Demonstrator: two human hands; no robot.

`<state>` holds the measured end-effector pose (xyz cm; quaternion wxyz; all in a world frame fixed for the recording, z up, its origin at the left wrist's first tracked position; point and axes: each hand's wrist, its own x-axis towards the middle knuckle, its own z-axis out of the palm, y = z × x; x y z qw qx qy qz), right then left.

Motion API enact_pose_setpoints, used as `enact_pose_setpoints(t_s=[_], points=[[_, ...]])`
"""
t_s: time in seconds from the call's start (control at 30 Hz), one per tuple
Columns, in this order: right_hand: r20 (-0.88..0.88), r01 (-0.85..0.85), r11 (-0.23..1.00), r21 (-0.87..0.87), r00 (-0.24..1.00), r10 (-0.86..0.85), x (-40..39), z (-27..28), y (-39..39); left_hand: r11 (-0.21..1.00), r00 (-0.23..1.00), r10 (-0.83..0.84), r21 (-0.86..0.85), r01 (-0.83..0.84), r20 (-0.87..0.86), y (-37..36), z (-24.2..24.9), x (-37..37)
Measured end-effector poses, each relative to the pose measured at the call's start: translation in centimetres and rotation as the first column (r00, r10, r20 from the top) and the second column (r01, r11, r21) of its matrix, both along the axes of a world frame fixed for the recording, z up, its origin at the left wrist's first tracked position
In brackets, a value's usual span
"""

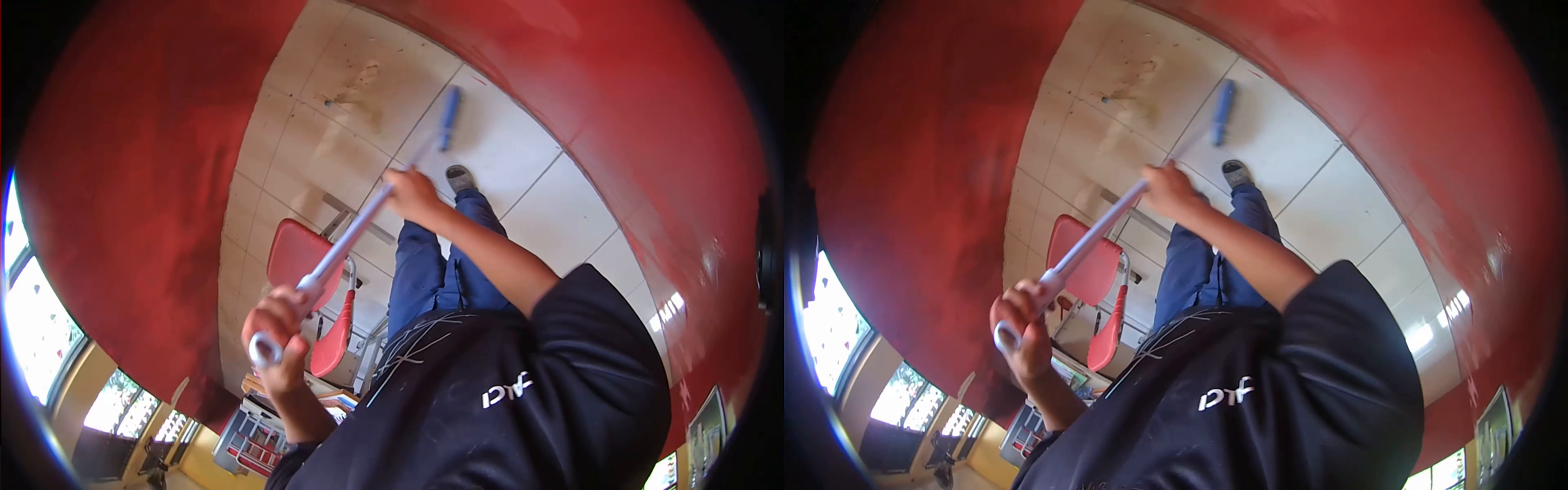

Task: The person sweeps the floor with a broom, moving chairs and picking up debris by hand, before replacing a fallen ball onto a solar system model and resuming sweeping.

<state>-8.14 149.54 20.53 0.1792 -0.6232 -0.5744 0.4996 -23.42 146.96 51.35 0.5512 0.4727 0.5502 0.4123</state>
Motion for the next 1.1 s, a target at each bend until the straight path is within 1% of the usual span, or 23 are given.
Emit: enact_pose_setpoints(t_s=[0.03,0.07,0.13,0.17,0.2,0.23,0.27,0.3,0.33,0.4,0.43,0.5,0.57,0.6,0.63,0.67,0.77,0.8,0.83,0.87,0.97,1.0,1.1], points=[[0.031,-0.014,0.997,-0.074,0.999,0.016,2.1,0.2,-0.9,0.996,0.995,-0.055,-0.068,0.060,0.077,0.9,-1.1,-0.5],[0.183,0.018,0.997,-0.080,0.983,-0.003,4.5,2.3,-1.5,0.985,0.981,-0.142,-0.080,0.153,0.136,1.6,-3.8,-1.3],[0.272,0.049,0.998,-0.044,0.962,-0.035,8.1,-5.4,-5.2,0.931,0.974,-0.166,-0.302,0.205,0.152,2.5,-8.4,0.2],[0.293,0.090,0.978,-0.191,0.956,-0.030,10.1,-6.1,-5.8,0.900,0.977,-0.154,-0.388,0.201,0.149,2.5,-11.5,1.5],[0.355,0.135,0.972,-0.195,0.933,-0.058,11.4,-7.8,-6.7,0.903,0.974,-0.169,-0.374,0.214,0.149,2.6,-13.3,3.4],[0.443,0.155,0.966,-0.206,0.895,-0.049,12.1,-9.6,-7.3,0.917,0.946,-0.131,-0.327,0.229,0.295,1.6,-16.7,4.1],[0.449,0.101,0.982,-0.161,0.893,-0.019,12.6,-13.0,-8.3,0.914,0.950,-0.109,-0.347,0.211,0.291,1.2,-17.8,4.4],[0.424,0.099,0.987,-0.129,0.905,-0.035,11.3,-12.7,-7.4,0.926,0.953,-0.130,-0.311,0.216,0.275,1.5,-17.9,3.3],[0.399,0.102,0.990,-0.100,0.915,-0.054,9.5,-12.7,-6.5,0.934,0.953,-0.155,-0.276,0.227,0.259,2.0,-17.5,2.2],[0.360,0.042,0.995,-0.087,0.933,-0.008,2.9,-14.5,-3.6,0.942,0.992,-0.070,-0.321,0.100,0.104,3.4,-15.0,-2.7],[0.353,0.086,0.986,-0.146,0.935,-0.030,-1.4,-10.2,-0.4,0.954,0.998,-0.040,-0.294,0.051,0.041,3.9,-13.5,-5.5],[0.148,0.061,0.997,0.042,0.987,-0.067,-9.7,-10.8,2.9,0.975,0.997,0.008,-0.223,-0.025,-0.077,4.5,-10.8,-10.4],[0.089,0.030,0.999,0.042,0.995,-0.034,-16.4,-8.7,6.6,0.978,0.979,0.110,-0.158,-0.137,-0.173,4.6,-9.2,-13.1],[0.107,-0.043,0.999,-0.026,0.993,0.046,-19.2,-8.4,8.1,0.967,0.960,0.183,-0.135,-0.214,-0.211,4.5,-8.7,-14.1],[0.035,-0.071,0.997,0.011,0.997,0.070,-21.9,-9.7,8.7,0.968,0.952,0.197,-0.110,-0.227,-0.232,4.3,-8.5,-14.7],[-0.010,-0.056,0.996,0.069,0.998,0.057,-23.8,-9.9,9.0,0.982,0.952,0.135,-0.094,-0.166,-0.276,4.1,-8.3,-15.0],[-0.268,-0.170,0.951,0.257,0.933,0.240,-27.4,-9.8,10.0,0.998,0.922,-0.061,-0.018,0.059,-0.383,3.5,-6.7,-14.6],[-0.308,-0.223,0.932,0.286,0.899,0.310,-28.3,-8.3,10.3,0.985,0.868,-0.152,0.003,0.174,-0.472,4.3,-4.8,-14.3],[-0.346,-0.271,0.910,0.313,0.860,0.375,-28.9,-6.4,10.4,0.976,0.867,-0.172,0.036,0.213,-0.468,5.1,-2.9,-14.7],[-0.373,-0.216,0.928,0.305,0.869,0.325,-28.8,-3.2,10.4,0.965,0.863,-0.198,0.061,0.254,-0.464,5.5,-1.1,-15.7],[-0.224,-0.050,0.977,0.209,0.970,0.097,-26.7,2.5,9.7,0.978,0.988,-0.030,0.199,0.061,-0.154,6.2,2.3,-18.5],[-0.158,0.011,0.979,0.202,0.987,0.022,-25.0,3.7,9.4,0.977,0.993,0.117,0.181,-0.113,-0.012,6.6,2.7,-18.0],[0.005,0.124,0.943,0.308,0.991,-0.131,-17.6,4.3,8.2,0.917,0.930,0.286,0.217,-0.335,0.230,8.6,-0.4,-17.3]])
